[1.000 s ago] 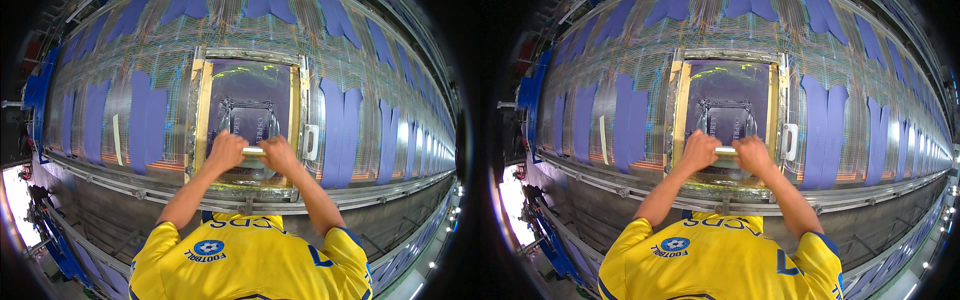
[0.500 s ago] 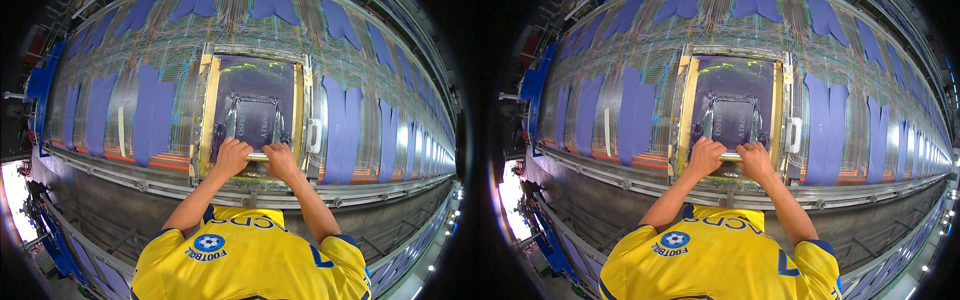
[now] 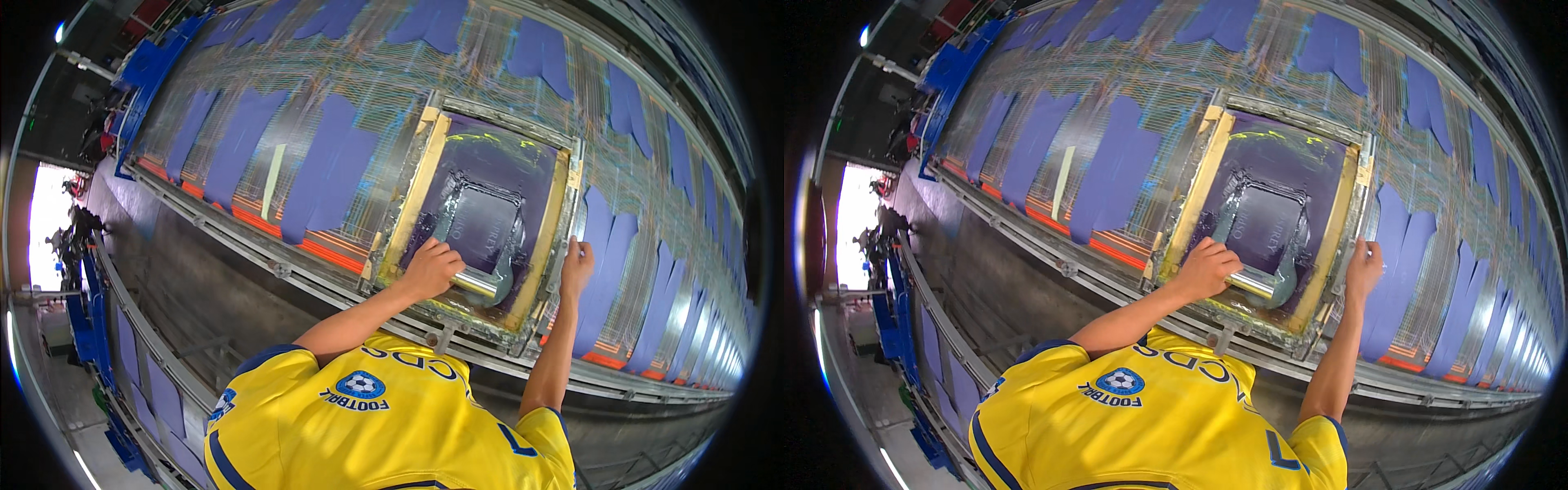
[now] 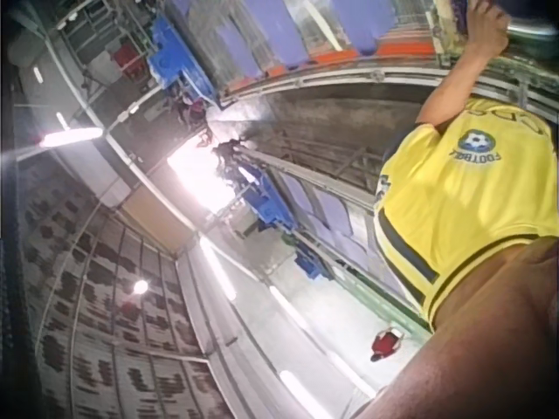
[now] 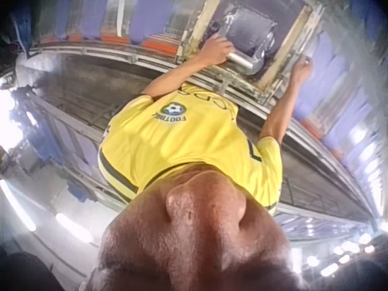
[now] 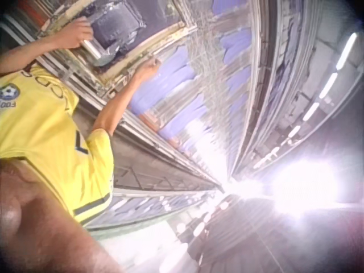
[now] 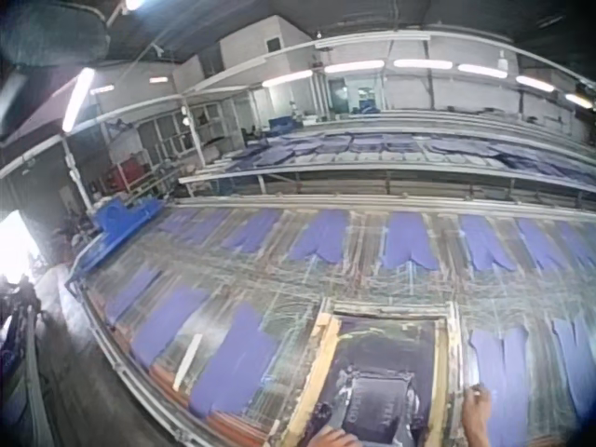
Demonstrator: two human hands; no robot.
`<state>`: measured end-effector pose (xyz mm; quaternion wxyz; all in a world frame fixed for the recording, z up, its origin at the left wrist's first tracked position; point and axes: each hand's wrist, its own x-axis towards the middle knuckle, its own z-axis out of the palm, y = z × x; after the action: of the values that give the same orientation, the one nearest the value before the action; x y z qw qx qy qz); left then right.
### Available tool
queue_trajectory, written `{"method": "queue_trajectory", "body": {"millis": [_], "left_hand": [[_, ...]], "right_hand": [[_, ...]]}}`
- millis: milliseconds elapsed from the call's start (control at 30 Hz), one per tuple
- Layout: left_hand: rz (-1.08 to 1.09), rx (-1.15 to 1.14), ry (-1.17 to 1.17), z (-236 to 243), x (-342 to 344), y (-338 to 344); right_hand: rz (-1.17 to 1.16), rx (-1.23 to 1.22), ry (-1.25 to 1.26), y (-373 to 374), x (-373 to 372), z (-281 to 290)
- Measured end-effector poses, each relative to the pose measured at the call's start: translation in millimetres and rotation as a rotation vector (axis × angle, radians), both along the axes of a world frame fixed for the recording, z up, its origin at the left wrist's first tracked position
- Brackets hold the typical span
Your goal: The person uses a squeegee to spread ink across a screen printing frame over a dark garment. They repeatedly pull the squeegee downward to transfer ink through the mesh, then lift and reposition the squeegee to repeat the stroke.
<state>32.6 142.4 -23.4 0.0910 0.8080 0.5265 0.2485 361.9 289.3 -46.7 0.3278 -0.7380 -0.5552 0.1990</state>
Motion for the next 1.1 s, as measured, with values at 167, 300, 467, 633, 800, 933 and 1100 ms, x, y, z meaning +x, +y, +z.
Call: {"method": "queue_trajectory", "body": {"millis": [167, 300, 467, 633, 800, 933, 1100], "left_hand": [[0.039, 0.002, 0.014, 3.8, 21.9, 27.4], [-0.016, -0.055, 0.090, -14.7, -175.2, 26.9], [0.028, -0.083, 0.068, -5.7, -188.8, 16.0], [-0.020, -0.101, 0.079, 3.3, -193.2, -11.6], [-0.104, -0.226, 0.072, -9.6, -192.5, -15.3], [-0.090, -0.186, 0.121, -7.7, -190.2, 39.4], [-0.081, -0.114, 0.186, 16.4, -192.4, 128.4]], "right_hand": [[-0.023, 0.020, 0.065, 24.8, 20.0, -9.6], [-0.038, 0.024, 0.167, -10.6, -174.8, -59.8], [0.013, 0.122, 0.211, -12.8, -208.3, -37.9], [-0.061, 0.036, 0.174, -16.0, -200.2, -17.7], [-0.035, 0.058, 0.048, -20.4, -190.7, -28.3], [0.042, -0.101, -0.212, -20.7, -189.9, -12.4], [0.714, 0.125, 0.070, 9.2, -243.9, 59.8]]}}
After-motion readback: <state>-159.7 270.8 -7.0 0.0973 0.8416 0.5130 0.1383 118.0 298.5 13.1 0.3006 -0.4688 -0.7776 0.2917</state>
